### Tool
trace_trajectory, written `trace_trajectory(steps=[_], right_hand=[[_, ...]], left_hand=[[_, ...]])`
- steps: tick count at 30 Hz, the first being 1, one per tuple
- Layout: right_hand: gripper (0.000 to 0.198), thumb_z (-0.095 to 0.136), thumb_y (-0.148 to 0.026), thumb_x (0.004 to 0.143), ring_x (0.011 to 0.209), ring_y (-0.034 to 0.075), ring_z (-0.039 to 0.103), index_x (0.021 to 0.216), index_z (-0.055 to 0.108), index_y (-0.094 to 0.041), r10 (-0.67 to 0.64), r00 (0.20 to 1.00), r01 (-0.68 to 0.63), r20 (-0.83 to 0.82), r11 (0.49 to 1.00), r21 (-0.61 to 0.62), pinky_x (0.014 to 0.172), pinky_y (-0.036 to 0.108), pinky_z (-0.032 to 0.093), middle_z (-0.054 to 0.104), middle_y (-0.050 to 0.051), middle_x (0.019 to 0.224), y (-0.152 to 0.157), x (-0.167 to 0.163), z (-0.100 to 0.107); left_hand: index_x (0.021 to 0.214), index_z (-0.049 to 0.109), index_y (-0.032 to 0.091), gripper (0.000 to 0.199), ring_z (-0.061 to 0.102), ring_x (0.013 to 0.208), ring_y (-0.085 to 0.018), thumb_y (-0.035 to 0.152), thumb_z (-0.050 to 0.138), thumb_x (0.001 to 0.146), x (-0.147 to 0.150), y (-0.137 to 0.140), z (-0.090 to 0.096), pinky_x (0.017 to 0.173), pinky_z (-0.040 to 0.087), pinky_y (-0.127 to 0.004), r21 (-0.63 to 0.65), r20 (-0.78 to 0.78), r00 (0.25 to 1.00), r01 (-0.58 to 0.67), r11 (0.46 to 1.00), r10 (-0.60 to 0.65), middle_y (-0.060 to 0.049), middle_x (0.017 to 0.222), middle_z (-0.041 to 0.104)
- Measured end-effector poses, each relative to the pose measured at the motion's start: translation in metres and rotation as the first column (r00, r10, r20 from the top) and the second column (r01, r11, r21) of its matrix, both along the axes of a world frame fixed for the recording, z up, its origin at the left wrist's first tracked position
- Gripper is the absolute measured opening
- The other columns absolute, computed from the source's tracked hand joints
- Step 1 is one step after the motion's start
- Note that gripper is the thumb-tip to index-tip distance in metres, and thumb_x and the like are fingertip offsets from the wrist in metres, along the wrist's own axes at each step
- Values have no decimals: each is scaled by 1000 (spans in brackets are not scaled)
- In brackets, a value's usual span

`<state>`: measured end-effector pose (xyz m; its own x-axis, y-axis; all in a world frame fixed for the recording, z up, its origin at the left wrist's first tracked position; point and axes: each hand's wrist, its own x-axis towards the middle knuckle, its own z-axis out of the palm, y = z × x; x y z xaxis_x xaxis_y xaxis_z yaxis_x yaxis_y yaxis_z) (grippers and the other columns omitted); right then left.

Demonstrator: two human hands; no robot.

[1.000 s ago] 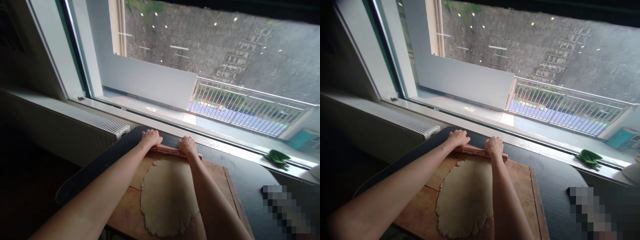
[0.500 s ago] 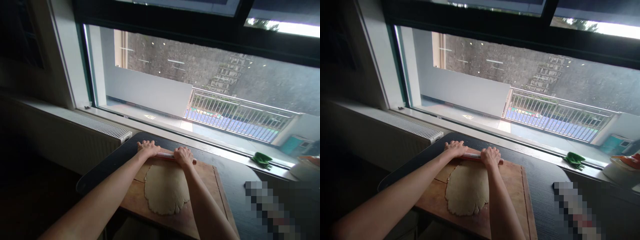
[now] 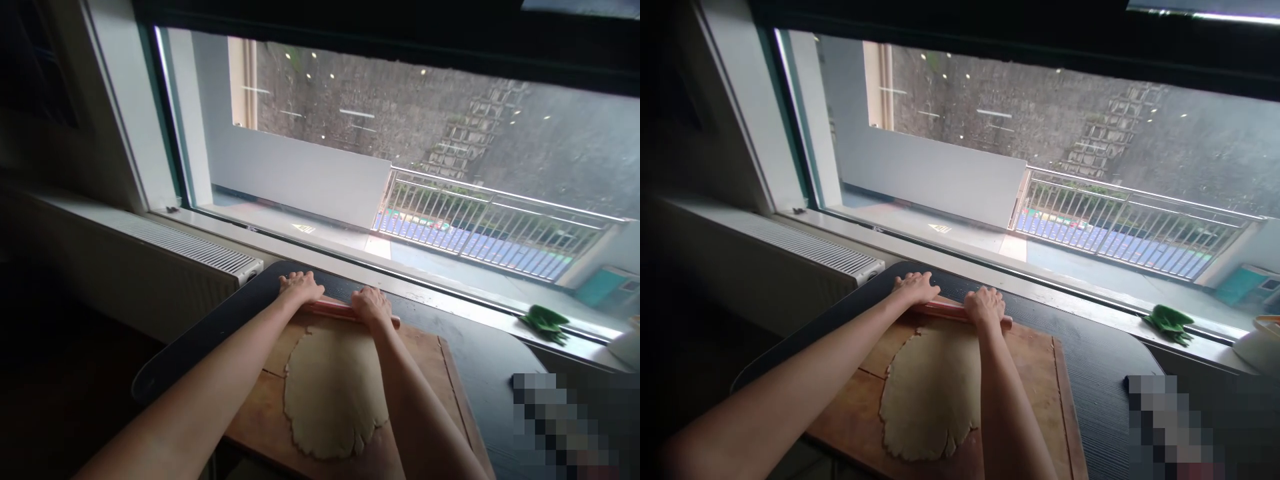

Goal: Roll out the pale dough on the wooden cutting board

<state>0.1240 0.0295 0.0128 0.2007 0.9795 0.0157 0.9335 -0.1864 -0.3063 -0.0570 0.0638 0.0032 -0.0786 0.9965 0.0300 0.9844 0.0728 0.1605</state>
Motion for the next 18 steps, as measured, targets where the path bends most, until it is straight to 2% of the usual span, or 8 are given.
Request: trace_trajectory(steps=[4, 8, 14, 18], right_hand=[[43, 35, -37, 85, 109, 29, 48, 111, 61, -15, 13, 1000, -13, 4, 1000, 6, 88, 39, 38, 56, 14, 117, 18, 3, -3], [42, 35, -37, 85, 108, 29, 50, 110, 61, -15, 22, 1000, -22, 10, 1000, 9, 87, 38, 38, 56, 15, 116, 22, 4, -6], [43, 36, -39, 85, 108, 29, 50, 109, 62, -16, 4, 1000, -5, 26, 1000, 17, 86, 40, 38, 57, 15, 116, 2, 1, -1], [44, 30, -38, 87, 105, 29, 51, 107, 64, -16, -5, 999, 2, 52, 999, 52, 85, 41, 37, 58, 15, 114, -24, -3, 0]], left_hand=[[113, 57, 20, 49, 48, 115, -31, 46, 39, 76, 2, 18, -1, 94, 34, -48, 34, 10, 1000, -1, 999, 0, -15, 124, 56], [112, 58, 18, 48, 47, 115, -31, 44, 39, 76, 2, 20, -2, 94, 35, -47, 27, 0, 1000, 10, 1000, -10, -15, 123, 57], [111, 60, 21, 48, 49, 114, -30, 47, 38, 77, 2, -3, 3, 95, 34, -48, 55, 10, 1000, 17, 998, -18, -13, 123, 58], [114, 59, 23, 52, 46, 119, -32, 52, 34, 79, 0, -27, 6, 97, 31, -50, 4, 8, 1000, -10, 1000, 10, -13, 125, 57]])
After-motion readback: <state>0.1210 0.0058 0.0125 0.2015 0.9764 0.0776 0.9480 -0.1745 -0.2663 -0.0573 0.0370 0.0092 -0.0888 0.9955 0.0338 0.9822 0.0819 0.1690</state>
